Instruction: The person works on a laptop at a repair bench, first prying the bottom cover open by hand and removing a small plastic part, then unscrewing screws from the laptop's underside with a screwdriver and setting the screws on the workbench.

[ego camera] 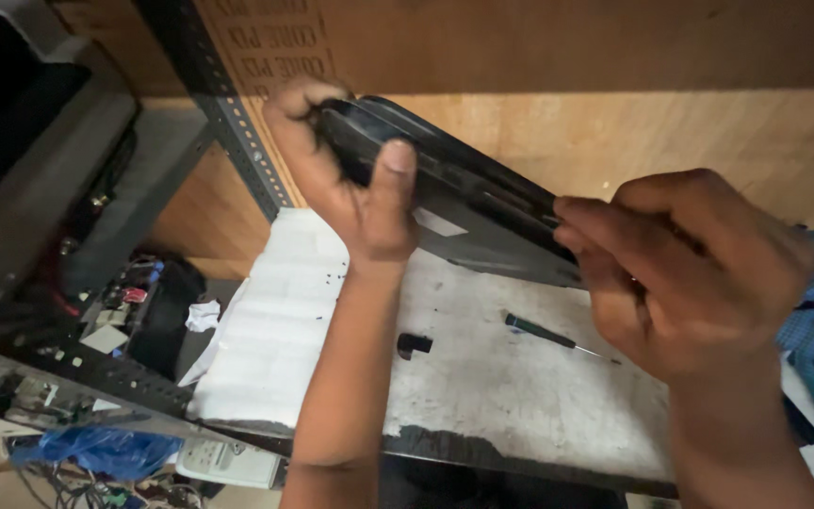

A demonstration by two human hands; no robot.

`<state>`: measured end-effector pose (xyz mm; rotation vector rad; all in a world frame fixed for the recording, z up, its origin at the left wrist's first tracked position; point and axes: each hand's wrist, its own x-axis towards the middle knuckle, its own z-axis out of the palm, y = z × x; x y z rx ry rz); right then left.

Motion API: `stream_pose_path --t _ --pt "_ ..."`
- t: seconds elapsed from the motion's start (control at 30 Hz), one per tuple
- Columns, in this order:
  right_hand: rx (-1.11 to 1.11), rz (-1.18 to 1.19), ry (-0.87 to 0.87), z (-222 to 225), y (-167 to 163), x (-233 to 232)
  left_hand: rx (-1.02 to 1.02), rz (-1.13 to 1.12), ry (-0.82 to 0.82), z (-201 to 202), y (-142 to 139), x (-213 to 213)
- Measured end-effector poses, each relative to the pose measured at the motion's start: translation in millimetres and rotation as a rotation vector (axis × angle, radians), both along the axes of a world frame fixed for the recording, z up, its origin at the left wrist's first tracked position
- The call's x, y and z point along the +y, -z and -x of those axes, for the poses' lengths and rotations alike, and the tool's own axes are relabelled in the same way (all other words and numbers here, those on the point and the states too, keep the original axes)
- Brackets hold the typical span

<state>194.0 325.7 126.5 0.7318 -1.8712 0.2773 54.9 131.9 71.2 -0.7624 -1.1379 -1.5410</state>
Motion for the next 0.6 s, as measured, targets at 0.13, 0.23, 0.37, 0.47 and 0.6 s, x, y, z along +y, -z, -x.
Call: stream_pose_path --t 0.13,0.23,0.37,0.47,0.6 --pt "0.035 0.043 0.006 8.3 7.1 7.3 -0.020 -0.056 0.054 0.5 0.0 -0.6" --pt "-0.030 0.154 -0.043 8.7 14.8 12.0 -0.011 -0.062 0.035 0.2 -1.0 -0.1" --pt "-0.227 0.452 -0.142 4.4 23.5 19.7 -0.002 -0.040 0.004 -3.4 -3.8 0.5" --pt "-0.191 0.480 -0.239 12.4 26.2 33.9 -0.005 0.029 -0.010 -11.1 -5.3 0.3" --pt "-0.162 0.680 -0.561 34.2 27.7 62.7 -0.011 0.100 -0.021 -22.4 -6.2 5.3"
